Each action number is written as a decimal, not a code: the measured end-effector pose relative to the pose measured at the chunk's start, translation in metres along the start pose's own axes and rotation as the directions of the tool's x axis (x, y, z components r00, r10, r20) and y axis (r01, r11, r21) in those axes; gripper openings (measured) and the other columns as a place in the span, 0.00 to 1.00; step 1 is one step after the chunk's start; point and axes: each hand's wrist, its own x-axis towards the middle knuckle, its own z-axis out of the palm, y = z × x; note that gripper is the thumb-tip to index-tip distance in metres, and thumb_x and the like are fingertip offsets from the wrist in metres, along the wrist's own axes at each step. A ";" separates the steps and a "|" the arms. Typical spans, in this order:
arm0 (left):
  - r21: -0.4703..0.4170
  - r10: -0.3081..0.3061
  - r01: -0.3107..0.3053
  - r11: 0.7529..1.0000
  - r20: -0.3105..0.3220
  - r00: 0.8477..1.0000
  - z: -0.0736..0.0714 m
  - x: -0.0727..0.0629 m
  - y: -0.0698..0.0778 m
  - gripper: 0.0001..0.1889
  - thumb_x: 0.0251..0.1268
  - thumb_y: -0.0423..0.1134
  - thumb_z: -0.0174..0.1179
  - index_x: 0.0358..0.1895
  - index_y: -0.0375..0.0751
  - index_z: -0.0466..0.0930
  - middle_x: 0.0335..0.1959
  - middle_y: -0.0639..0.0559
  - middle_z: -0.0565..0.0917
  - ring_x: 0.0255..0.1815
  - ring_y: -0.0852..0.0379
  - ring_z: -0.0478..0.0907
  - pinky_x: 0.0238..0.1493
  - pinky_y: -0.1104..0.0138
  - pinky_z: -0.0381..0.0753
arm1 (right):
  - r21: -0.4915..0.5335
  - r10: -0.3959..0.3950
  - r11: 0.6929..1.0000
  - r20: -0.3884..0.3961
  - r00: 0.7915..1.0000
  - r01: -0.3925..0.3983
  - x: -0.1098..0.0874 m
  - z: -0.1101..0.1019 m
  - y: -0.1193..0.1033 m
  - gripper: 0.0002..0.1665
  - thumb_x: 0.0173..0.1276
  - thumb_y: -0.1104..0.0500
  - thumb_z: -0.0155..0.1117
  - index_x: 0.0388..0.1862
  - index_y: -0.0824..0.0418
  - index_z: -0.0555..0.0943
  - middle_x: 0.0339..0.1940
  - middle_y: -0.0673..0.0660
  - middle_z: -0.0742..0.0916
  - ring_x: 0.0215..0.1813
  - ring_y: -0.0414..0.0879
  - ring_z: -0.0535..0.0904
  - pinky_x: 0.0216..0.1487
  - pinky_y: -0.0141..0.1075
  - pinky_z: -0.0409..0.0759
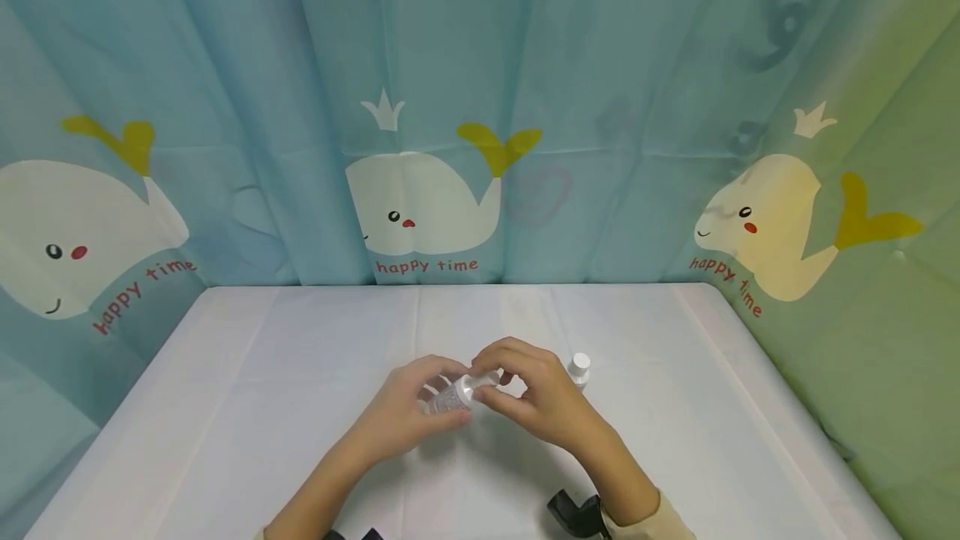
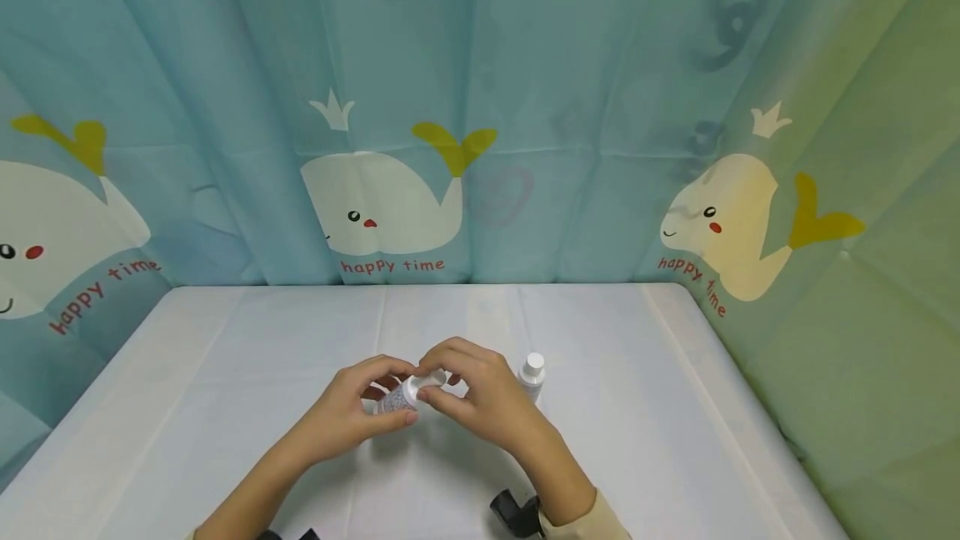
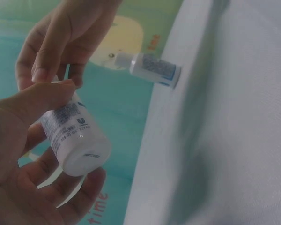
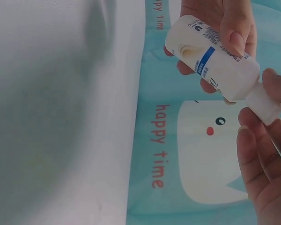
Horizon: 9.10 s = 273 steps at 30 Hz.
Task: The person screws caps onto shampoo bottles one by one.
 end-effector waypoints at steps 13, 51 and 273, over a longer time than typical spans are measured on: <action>-0.005 -0.015 0.015 1.000 -0.010 1.000 -0.001 0.000 -0.005 0.21 0.54 0.42 0.75 0.52 0.55 0.81 0.48 0.62 0.83 0.44 0.56 0.79 0.46 0.61 0.82 | 0.000 -0.019 1.000 0.057 0.998 0.019 0.000 -0.004 0.000 0.15 0.63 0.69 0.66 0.46 0.55 0.83 0.45 0.48 0.87 0.45 0.39 0.82 0.37 0.30 0.82; 0.003 -0.058 0.058 0.998 -0.005 0.998 -0.003 0.000 -0.003 0.22 0.54 0.50 0.75 0.53 0.55 0.82 0.49 0.62 0.83 0.45 0.59 0.78 0.46 0.60 0.82 | -0.002 0.006 1.000 0.064 0.998 -0.006 -0.001 -0.002 0.001 0.18 0.62 0.71 0.65 0.48 0.54 0.83 0.47 0.48 0.86 0.45 0.39 0.81 0.37 0.27 0.82; 0.112 0.061 -0.045 0.993 -0.141 0.988 0.007 0.001 -0.001 0.22 0.49 0.40 0.77 0.49 0.58 0.81 0.44 0.66 0.81 0.44 0.64 0.78 0.44 0.66 0.82 | 0.031 0.241 0.970 0.016 0.970 -0.242 -0.002 0.000 -0.002 0.20 0.63 0.52 0.74 0.52 0.57 0.84 0.35 0.46 0.88 0.34 0.35 0.84 0.38 0.31 0.85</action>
